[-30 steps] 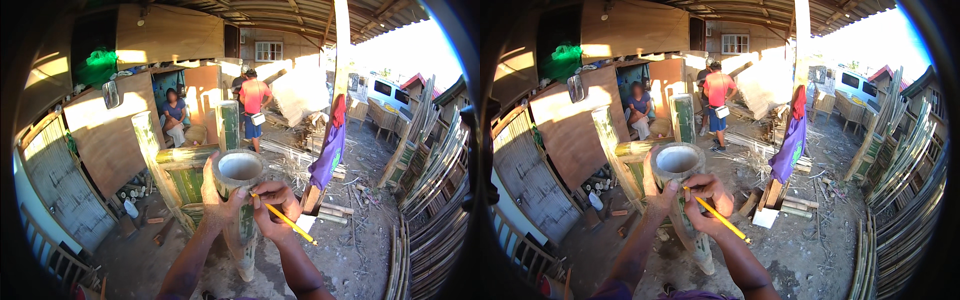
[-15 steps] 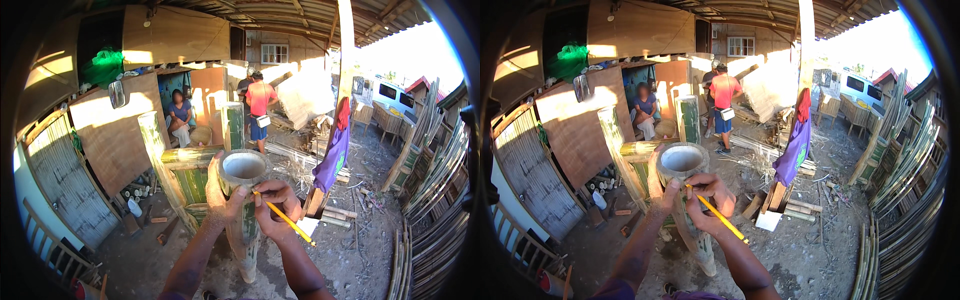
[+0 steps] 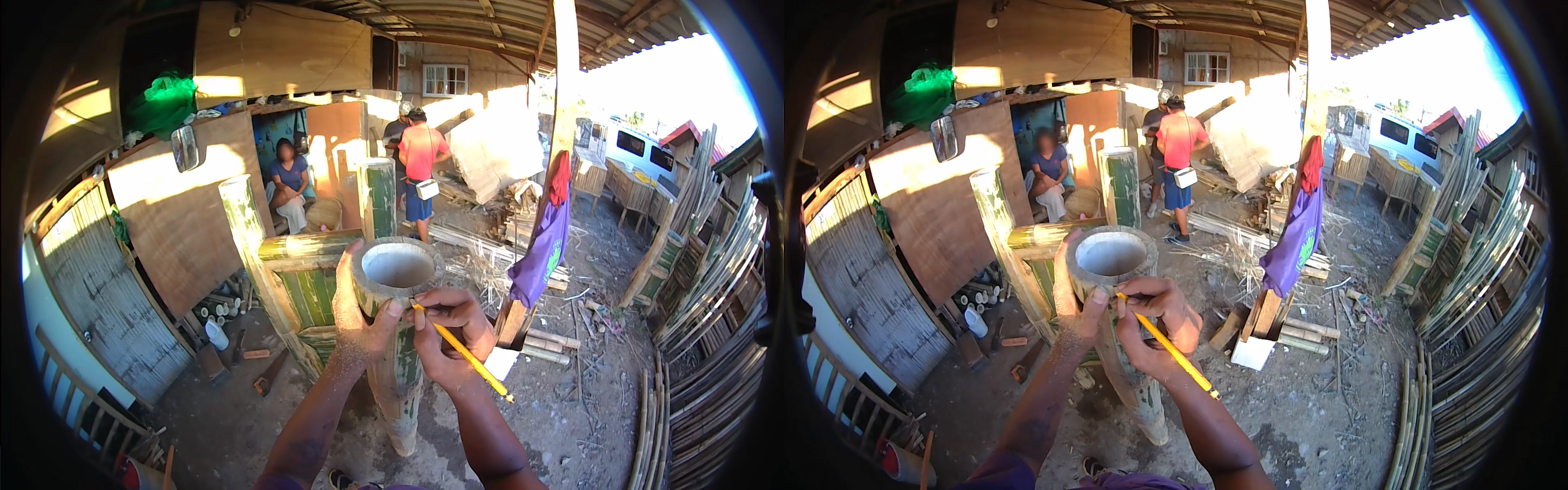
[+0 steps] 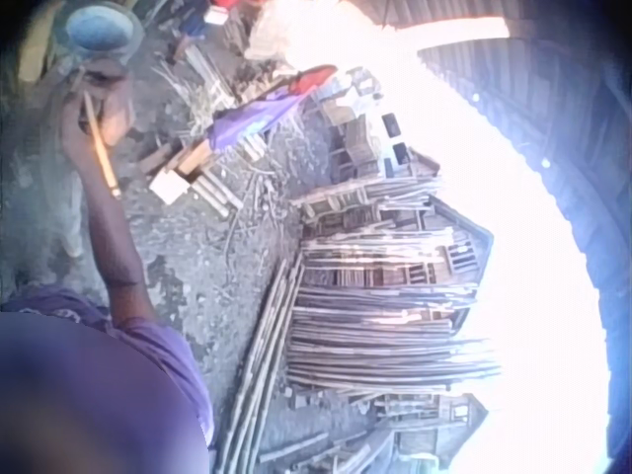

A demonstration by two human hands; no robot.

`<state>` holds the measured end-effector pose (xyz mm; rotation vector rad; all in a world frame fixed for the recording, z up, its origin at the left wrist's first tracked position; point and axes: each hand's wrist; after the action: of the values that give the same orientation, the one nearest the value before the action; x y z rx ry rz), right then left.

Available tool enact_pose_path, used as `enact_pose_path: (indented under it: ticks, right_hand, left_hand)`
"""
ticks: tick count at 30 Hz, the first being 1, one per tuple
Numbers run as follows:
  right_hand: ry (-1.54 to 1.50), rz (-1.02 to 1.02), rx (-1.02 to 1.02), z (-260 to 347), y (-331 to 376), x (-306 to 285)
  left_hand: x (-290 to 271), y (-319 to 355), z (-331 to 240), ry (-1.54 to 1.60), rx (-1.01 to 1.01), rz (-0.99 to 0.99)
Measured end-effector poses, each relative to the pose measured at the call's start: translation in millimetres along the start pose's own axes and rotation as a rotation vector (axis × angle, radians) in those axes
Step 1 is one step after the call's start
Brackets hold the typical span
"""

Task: The person measures and marks bamboo poles and a wooden plank using a pencil and a tape measure in a workshop. They handle bamboo sections and a plank, marking measurements on each piece.

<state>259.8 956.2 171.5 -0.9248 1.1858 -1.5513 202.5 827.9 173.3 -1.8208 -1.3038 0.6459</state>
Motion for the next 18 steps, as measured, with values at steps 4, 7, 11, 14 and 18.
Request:
enact_pose_path:
  ticks: [4, 7, 11, 14, 18]
  right_hand:
    - [0.021, -0.065, 0.014, 2, -1, 3]
    - [0.076, -0.006, 0.010, 5, -1, 1]
    - [0.135, 0.004, 0.028, 9, -1, -2]
    - [0.149, 0.009, 0.051, 9, 3, -1]
    - [0.158, -0.011, 0.060, 9, 14, 3]
  left_hand:
    - [1, 0, 1, 0.032, -0.001, -0.016]
    - [-1, 1, 1, -0.014, 0.001, -0.008]
    - [-2, 0, 1, -0.087, 0.010, -0.007]
    - [-2, 0, 1, -0.080, 0.000, -0.011]
    - [-4, 0, 3, -0.064, 0.000, 0.003]
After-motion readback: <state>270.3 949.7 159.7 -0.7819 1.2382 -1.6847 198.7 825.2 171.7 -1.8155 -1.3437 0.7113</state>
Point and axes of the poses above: each hand's wrist, its own y-axis away from the middle knuckle, its own x-axis out of the palm, z = x × y, and after that the axes turned 4 degrees about z, right-handed
